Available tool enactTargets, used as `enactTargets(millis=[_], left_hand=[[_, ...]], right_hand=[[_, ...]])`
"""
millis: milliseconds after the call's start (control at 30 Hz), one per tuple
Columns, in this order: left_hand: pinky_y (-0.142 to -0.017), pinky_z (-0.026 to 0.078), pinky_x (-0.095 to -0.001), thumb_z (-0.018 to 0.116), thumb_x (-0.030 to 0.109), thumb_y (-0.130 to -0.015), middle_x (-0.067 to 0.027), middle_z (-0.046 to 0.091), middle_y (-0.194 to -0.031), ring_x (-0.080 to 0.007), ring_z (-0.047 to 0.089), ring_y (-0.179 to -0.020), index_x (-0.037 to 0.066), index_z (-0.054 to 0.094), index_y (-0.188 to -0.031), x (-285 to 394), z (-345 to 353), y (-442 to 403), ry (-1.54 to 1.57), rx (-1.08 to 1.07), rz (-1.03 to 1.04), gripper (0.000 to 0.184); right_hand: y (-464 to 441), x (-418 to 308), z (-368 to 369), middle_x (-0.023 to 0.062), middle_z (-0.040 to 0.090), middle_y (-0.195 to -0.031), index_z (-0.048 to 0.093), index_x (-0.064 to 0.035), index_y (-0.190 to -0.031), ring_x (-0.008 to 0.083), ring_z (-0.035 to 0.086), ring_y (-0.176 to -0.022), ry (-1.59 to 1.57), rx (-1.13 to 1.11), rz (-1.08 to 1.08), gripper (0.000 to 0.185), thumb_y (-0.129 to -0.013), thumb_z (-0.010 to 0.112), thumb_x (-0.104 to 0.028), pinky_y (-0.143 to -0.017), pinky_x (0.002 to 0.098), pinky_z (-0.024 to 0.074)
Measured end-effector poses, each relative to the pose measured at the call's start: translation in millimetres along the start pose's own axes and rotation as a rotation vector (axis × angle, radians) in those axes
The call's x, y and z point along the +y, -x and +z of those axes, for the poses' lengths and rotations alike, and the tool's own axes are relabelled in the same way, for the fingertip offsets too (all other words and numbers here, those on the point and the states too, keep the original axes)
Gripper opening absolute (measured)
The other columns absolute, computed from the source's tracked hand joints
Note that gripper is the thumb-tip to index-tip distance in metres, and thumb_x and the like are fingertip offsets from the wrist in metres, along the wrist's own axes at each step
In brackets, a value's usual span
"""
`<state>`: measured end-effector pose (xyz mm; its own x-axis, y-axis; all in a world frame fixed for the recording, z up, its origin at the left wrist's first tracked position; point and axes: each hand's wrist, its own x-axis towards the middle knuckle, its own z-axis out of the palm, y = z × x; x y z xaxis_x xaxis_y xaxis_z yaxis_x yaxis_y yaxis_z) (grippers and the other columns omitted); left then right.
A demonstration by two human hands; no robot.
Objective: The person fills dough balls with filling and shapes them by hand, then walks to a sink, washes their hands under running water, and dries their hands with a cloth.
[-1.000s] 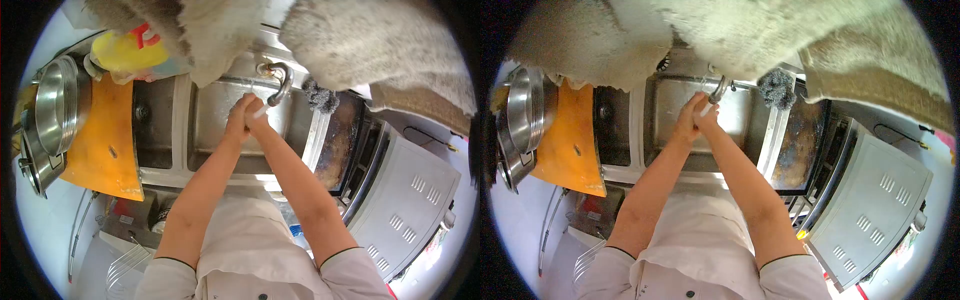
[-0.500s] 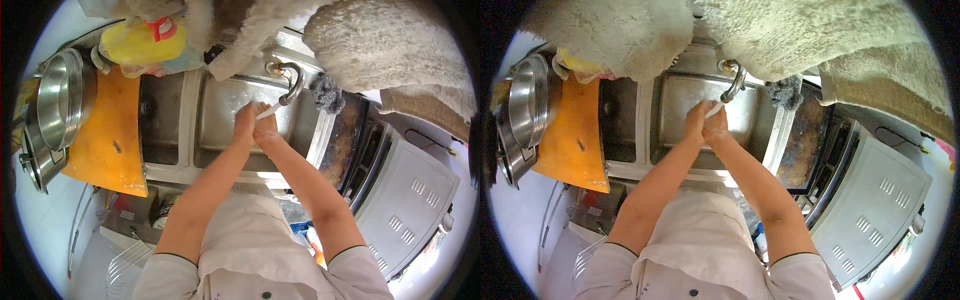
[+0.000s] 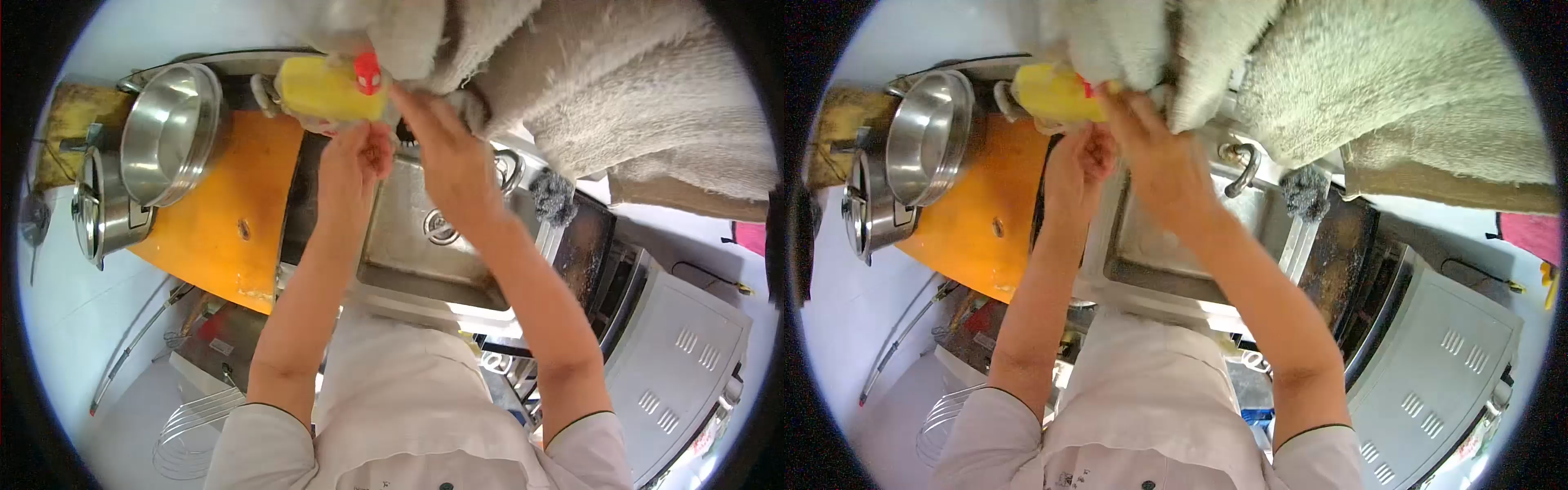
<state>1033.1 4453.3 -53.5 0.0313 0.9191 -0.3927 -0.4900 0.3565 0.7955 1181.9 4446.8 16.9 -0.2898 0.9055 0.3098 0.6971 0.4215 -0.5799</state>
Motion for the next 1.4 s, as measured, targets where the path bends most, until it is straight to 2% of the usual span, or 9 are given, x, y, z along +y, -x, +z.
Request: enactTargets(millis=[300,633,733,867,933,1067,1167,1267,1400], left_hand=[[-0.061,0.050,-0.0307,0.044,0.024,-0.102,-0.0102,0.065,-0.083,-0.0178,0.060,-0.066,0.002,0.057,-0.100,42,8,-30,0.351,-0.214,-0.155,0.026],[-0.070,0.050,-0.0300,0.051,0.024,-0.098,-0.0063,0.064,-0.095,-0.0163,0.060,-0.080,0.007,0.058,-0.107,28,9,-33,0.241,-0.168,-0.106,0.020],[-0.078,0.052,-0.0356,0.050,0.023,-0.099,-0.0116,0.064,-0.106,-0.0227,0.063,-0.090,0.006,0.057,-0.110,23,13,-2,0.153,-0.152,-0.020,0.022],[-0.092,0.048,-0.0427,0.050,0.025,-0.099,-0.0145,0.060,-0.123,-0.0286,0.059,-0.110,0.006,0.052,-0.125,-7,42,78,-0.265,-0.035,0.268,0.033],[-0.105,0.037,-0.0467,0.048,0.032,-0.100,-0.0137,0.046,-0.143,-0.0298,0.045,-0.130,0.007,0.039,-0.142,-30,7,71,0.288,0.077,-0.328,0.050],[-0.112,0.026,-0.0455,0.043,0.038,-0.101,-0.0066,0.031,-0.153,-0.0249,0.030,-0.139,0.011,0.032,-0.147,-71,23,124,0.269,0.036,-0.350,0.055],[-0.117,0.019,-0.0447,0.039,0.042,-0.103,-0.0019,0.021,-0.159,-0.0217,0.020,-0.146,0.013,0.027,-0.151,-98,9,132,0.249,0.003,-0.366,0.058],[-0.118,0.014,-0.0433,0.035,0.043,-0.103,0.0009,0.019,-0.160,-0.0188,0.016,-0.147,0.016,0.025,-0.152,-126,-25,124,0.174,0.081,-0.176,0.057],[-0.117,0.018,-0.0427,0.033,0.053,-0.101,-0.0005,0.019,-0.160,-0.0180,0.018,-0.146,0.020,0.024,-0.153,-135,6,137,0.080,0.017,-0.482,0.062]], right_hand=[[-55,24,17,0.0015,0.056,-0.131,0.055,-0.0167,-0.133,0.0279,0.061,-0.107,0.328,-0.145,-0.231,0.060,-0.077,0.055,0.006,-0.076,0.0382,0.0573],[-47,19,15,0.0033,0.058,-0.130,0.058,-0.0153,-0.130,0.0279,0.060,-0.108,0.298,-0.084,-0.236,0.058,-0.076,0.058,0.005,-0.079,0.0353,0.0564],[-38,20,22,0.0079,0.058,-0.130,0.058,-0.0118,-0.130,0.0301,0.060,-0.110,0.129,-0.131,-0.069,0.048,-0.083,0.059,-0.003,-0.086,0.0354,0.0539],[57,25,98,0.0183,0.044,-0.143,0.042,-0.0050,-0.141,0.0320,0.042,-0.132,-0.294,0.134,0.205,0.047,-0.099,0.045,-0.025,-0.112,0.0389,0.0299],[97,-23,111,0.0201,0.035,-0.149,0.033,-0.0016,-0.145,0.0329,0.031,-0.139,-0.329,0.199,0.276,0.055,-0.100,0.043,-0.030,-0.115,0.0401,0.0228],[136,-2,124,0.0217,0.022,-0.156,0.022,0.0034,-0.149,0.0339,0.018,-0.146,-0.376,-0.204,0.451,0.066,-0.101,0.040,-0.038,-0.117,0.0395,0.0160],[134,-10,92,0.0223,0.021,-0.156,0.023,0.0037,-0.148,0.0332,0.019,-0.145,-1.034,-0.226,0.917,0.066,-0.101,0.037,-0.040,-0.116,0.0367,0.0198],[160,-42,104,0.0213,0.034,-0.151,0.033,-0.0001,-0.146,0.0315,0.035,-0.137,-0.607,0.002,0.460,0.064,-0.101,0.036,-0.046,-0.111,0.0370,0.0280],[219,57,185,0.0227,0.047,-0.140,0.042,-0.0004,-0.141,0.0337,0.042,-0.131,-0.899,-0.085,1.069,0.061,-0.101,0.040,-0.046,-0.112,0.0410,0.0278]])
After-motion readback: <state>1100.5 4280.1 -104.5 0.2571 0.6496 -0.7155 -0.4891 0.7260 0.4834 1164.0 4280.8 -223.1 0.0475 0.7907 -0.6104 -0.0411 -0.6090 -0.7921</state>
